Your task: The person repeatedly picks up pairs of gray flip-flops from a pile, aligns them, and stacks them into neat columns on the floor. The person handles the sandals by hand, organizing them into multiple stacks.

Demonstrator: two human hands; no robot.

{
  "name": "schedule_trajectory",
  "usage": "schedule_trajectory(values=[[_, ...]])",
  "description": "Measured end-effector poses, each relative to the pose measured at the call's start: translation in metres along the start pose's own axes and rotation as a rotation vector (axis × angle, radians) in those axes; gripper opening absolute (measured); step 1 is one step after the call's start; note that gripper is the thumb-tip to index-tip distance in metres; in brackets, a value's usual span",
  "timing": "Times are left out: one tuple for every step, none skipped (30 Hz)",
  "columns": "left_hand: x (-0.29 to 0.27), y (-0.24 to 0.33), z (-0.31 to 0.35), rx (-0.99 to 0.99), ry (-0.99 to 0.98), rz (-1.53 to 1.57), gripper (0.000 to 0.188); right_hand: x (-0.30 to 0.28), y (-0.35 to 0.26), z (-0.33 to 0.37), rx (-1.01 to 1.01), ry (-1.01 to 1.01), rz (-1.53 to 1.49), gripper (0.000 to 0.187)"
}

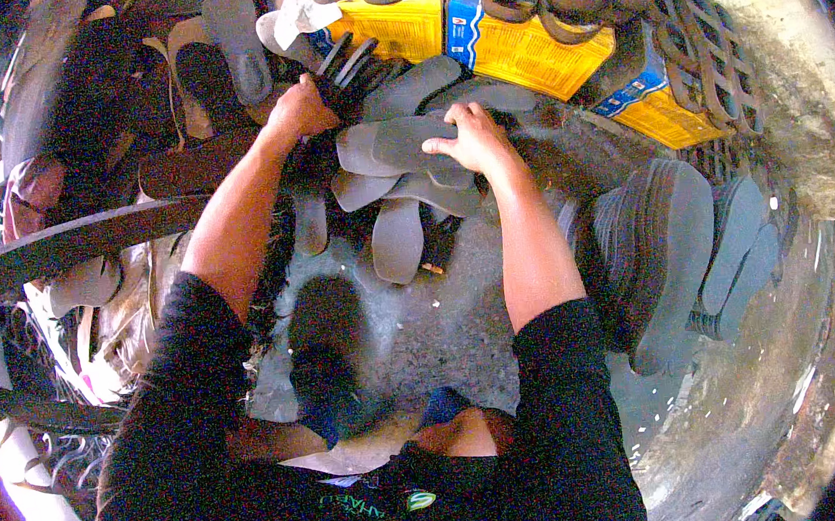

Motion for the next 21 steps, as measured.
schedule_trajectory(values=[[-0.01,0.003,0.019,0.023,0.064,0.044,0.08,0.002,-0.005,0.008,0.014,0.019,-0.007,0.085],[-0.02,0.007,0.038,0.048,0.126,0.088,0.078,0.005,-0.008,0.016,0.03,0.038,-0.013,0.086],[-0.037,0.025,0.07,0.147,0.2,0.166,0.077,0.002,-0.011,0.028,0.054,0.063,-0.013,0.086],[-0.047,0.036,0.093,0.308,0.378,0.235,0.086,0.003,-0.017,0.038,0.054,0.078,-0.035,0.087],[-0.051,0.045,0.119,0.376,0.448,0.277,0.086,0.006,-0.023,0.047,0.051,0.09,-0.063,0.087],[-0.055,0.058,0.143,0.454,0.516,0.326,0.086,0.004,-0.023,0.054,0.057,0.109,-0.083,0.087],[-0.052,0.07,0.162,0.572,0.537,0.369,0.085,0.021,-0.009,0.058,0.153,-0.018,-0.134,0.079],[-0.049,0.079,0.179,0.693,0.557,0.412,0.085,0.033,-0.008,0.067,0.116,-0.034,-0.396,0.077],[-0.036,0.084,0.192,0.813,0.555,0.412,0.083,0.047,-0.004,0.079,0.076,-0.047,-0.654,0.075],[-0.024,0.092,0.202,0.957,0.503,0.395,0.08,0.057,0.005,0.085,0.094,-0.058,-0.877,0.072],[-0.014,0.097,0.213,1.02,0.534,0.366,0.078,0.066,0.015,0.093,0.123,-0.069,-1.098,0.069],[-0.003,0.095,0.224,1.067,0.562,0.327,0.076,0.07,0.01,0.103,0.241,-0.103,-1.28,0.069],[0.008,0.09,0.225,1.047,0.513,0.262,0.073,0.068,-0.011,0.118,0.359,-0.147,-1.462,0.07],[0.013,0.088,0.226,1.059,0.502,0.246,0.074,0.062,-0.027,0.133,0.483,-0.178,-1.634,0.07],[0.016,0.091,0.228,1.076,0.487,0.234,0.075,0.055,-0.031,0.141,0.465,-0.19,-1.657,0.07],[0.019,0.093,0.229,1.092,0.472,0.22,0.075,0.05,-0.028,0.143,0.389,-0.143,-1.573,0.069],[0.017,0.091,0.229,1.092,0.474,0.273,0.085,0.046,-0.026,0.143,0.313,-0.098,-1.486,0.069],[0.01,0.085,0.224,0.966,0.492,0.433,0.087,0.041,-0.027,0.143,0.239,-0.054,-1.401,0.069],[0.007,0.08,0.219,0.833,0.508,0.589,0.09,0.035,-0.03,0.142,0.182,-0.008,-1.399,0.069],[0.007,0.072,0.216,0.695,0.519,0.739,0.092,0.033,-0.032,0.148,0.155,0.011,-1.408,0.072],[0.031,0.052,0.196,0.379,0.223,1.212,0.082,0.031,-0.038,0.155,0.123,0.024,-1.422,0.075]])
Point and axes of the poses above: each hand's wrist, its own z-axis away from the middle knuckle, its own x-axis out of the palm, y = z × x, the point moved 9 cm from there along -z, towards the middle knuckle, and after that the axes turned 5 degrees about -x, right-handed, at the moved point
